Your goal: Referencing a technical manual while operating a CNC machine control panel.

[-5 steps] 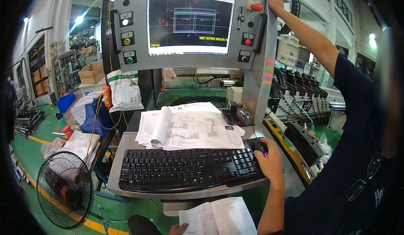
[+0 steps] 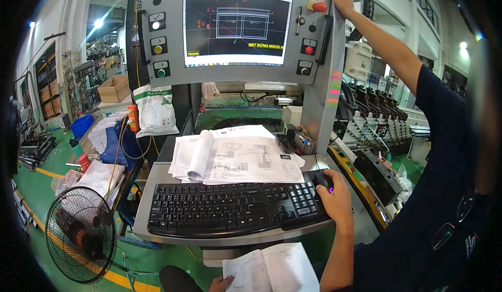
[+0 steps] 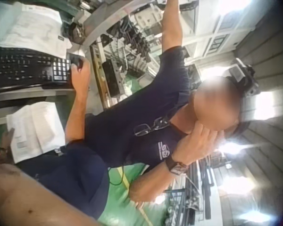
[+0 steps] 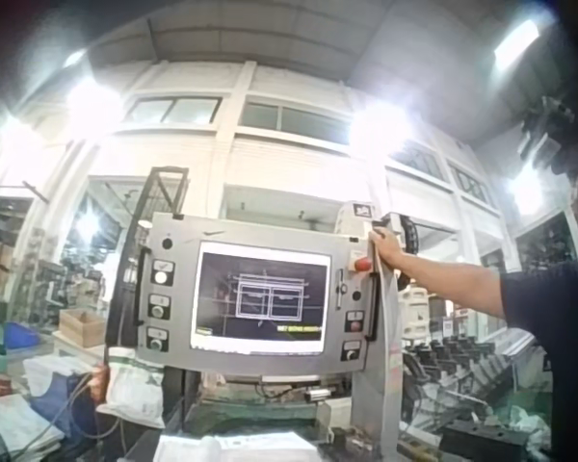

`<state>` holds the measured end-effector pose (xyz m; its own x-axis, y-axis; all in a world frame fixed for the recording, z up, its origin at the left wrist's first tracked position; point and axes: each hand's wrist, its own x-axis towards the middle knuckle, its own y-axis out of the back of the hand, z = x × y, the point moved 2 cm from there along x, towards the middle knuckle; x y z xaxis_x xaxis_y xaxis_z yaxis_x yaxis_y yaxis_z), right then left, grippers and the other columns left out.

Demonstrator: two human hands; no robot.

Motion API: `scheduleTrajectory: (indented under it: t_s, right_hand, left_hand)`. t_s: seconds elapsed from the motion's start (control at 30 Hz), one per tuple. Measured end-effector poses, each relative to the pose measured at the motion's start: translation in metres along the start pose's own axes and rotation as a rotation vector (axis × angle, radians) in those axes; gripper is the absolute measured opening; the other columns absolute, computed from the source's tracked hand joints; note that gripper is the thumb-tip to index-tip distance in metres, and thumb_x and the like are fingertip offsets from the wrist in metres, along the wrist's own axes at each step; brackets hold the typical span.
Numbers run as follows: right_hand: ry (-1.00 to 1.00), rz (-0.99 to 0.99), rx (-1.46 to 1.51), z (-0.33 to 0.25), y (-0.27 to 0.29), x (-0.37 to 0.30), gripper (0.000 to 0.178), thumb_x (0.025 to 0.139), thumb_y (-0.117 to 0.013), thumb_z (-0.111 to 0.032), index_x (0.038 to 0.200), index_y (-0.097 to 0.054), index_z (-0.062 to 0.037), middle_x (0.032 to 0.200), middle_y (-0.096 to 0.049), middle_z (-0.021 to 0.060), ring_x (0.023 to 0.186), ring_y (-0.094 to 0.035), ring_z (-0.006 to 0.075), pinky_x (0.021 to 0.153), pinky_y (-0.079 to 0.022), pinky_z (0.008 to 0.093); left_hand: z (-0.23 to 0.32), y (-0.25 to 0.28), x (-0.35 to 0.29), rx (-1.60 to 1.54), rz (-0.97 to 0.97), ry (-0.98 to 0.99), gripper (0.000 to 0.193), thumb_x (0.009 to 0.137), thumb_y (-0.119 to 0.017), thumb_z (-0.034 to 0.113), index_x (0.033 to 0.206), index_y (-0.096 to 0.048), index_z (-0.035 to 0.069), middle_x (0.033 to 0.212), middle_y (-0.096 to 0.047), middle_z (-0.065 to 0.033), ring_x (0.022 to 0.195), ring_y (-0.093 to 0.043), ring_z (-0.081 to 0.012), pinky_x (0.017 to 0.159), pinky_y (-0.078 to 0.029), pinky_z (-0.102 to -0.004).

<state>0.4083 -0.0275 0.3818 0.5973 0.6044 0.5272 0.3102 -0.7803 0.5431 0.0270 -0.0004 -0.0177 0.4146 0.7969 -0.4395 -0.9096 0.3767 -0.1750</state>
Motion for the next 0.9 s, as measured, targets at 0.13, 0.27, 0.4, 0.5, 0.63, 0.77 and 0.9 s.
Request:
scheduleTrajectory:
  t_s: [0.13, 0.27, 0.4, 0.5, 0.63, 0.77, 0.9]
  right_hand:
    - [0.004, -0.016, 0.011, 0.002, -0.004, -0.004, 0.049, 0.084, -0.070, -0.016, 0.129, -0.062, -0.0017, 0.125, -0.067, 0.0192, 0.112, -0.066, 0.0356, 0.099, -0.049, 0.0405]
    - [0.016, -0.013, 0.021, 0.001, -0.005, -0.001, 0.049, 0.084, -0.070, -0.016, 0.129, -0.062, -0.0015, 0.125, -0.067, 0.0192, 0.112, -0.066, 0.0355, 0.099, -0.049, 0.0404]
    - [0.023, -0.006, 0.017, 0.002, -0.003, -0.001, 0.049, 0.083, -0.070, -0.016, 0.129, -0.061, -0.0012, 0.125, -0.066, 0.0192, 0.113, -0.066, 0.0354, 0.099, -0.049, 0.0403]
    - [0.024, 0.009, 0.003, 0.003, 0.002, 0.000, 0.049, 0.083, -0.070, -0.016, 0.129, -0.061, -0.0010, 0.125, -0.066, 0.0192, 0.113, -0.066, 0.0353, 0.099, -0.049, 0.0402]
    - [0.133, -0.020, 0.055, 0.010, -0.025, 0.006, 0.049, 0.083, -0.069, -0.016, 0.129, -0.061, -0.0012, 0.126, -0.066, 0.0190, 0.113, -0.066, 0.0352, 0.099, -0.049, 0.0400]
    - [0.034, 0.025, -0.005, 0.004, 0.000, 0.000, 0.049, 0.083, -0.070, -0.016, 0.129, -0.062, -0.0013, 0.125, -0.067, 0.0188, 0.112, -0.066, 0.0349, 0.100, -0.049, 0.0401]
    - [0.007, 0.010, 0.008, 0.001, -0.001, 0.001, 0.049, 0.082, -0.070, -0.016, 0.128, -0.062, -0.0016, 0.124, -0.067, 0.0189, 0.112, -0.066, 0.0349, 0.099, -0.049, 0.0401]
  left_hand:
    - [-0.005, 0.003, -0.005, 0.004, 0.029, 0.021, 0.040, 0.098, -0.074, 0.034, 0.110, -0.076, -0.004, 0.096, -0.072, 0.0001, 0.082, -0.060, -0.0111, 0.070, -0.051, -0.0299]
    - [-0.014, 0.007, 0.001, -0.004, 0.002, 0.044, 0.038, 0.099, -0.073, 0.031, 0.111, -0.076, -0.004, 0.097, -0.072, 0.0000, 0.083, -0.060, -0.0100, 0.070, -0.051, -0.0282]
    - [-0.008, 0.005, -0.003, -0.003, 0.008, 0.061, 0.036, 0.100, -0.072, 0.029, 0.114, -0.075, -0.004, 0.099, -0.072, -0.0006, 0.085, -0.060, -0.0100, 0.072, -0.051, -0.0279]
    - [0.003, 0.000, -0.002, 0.062, -0.032, 0.062, 0.037, 0.100, -0.072, 0.028, 0.116, -0.075, -0.004, 0.100, -0.072, -0.0019, 0.087, -0.061, -0.0105, 0.074, -0.052, -0.0285]
    - [0.000, 0.013, -0.019, 0.048, 0.064, 0.075, 0.037, 0.100, -0.071, 0.028, 0.116, -0.075, -0.005, 0.101, -0.073, -0.0027, 0.087, -0.061, -0.0101, 0.074, -0.052, -0.0278]
    - [-0.003, 0.004, 0.002, 0.020, -0.049, 0.051, 0.039, 0.100, -0.071, 0.030, 0.117, -0.074, -0.005, 0.109, -0.073, -0.0054, 0.092, -0.065, -0.0130, 0.077, -0.053, -0.0289]
    - [0.050, -0.010, -0.033, 0.280, 0.064, 0.128, 0.051, 0.097, -0.074, 0.041, 0.120, -0.073, -0.004, 0.112, -0.074, -0.0070, 0.095, -0.066, -0.0160, 0.082, -0.053, -0.0323]
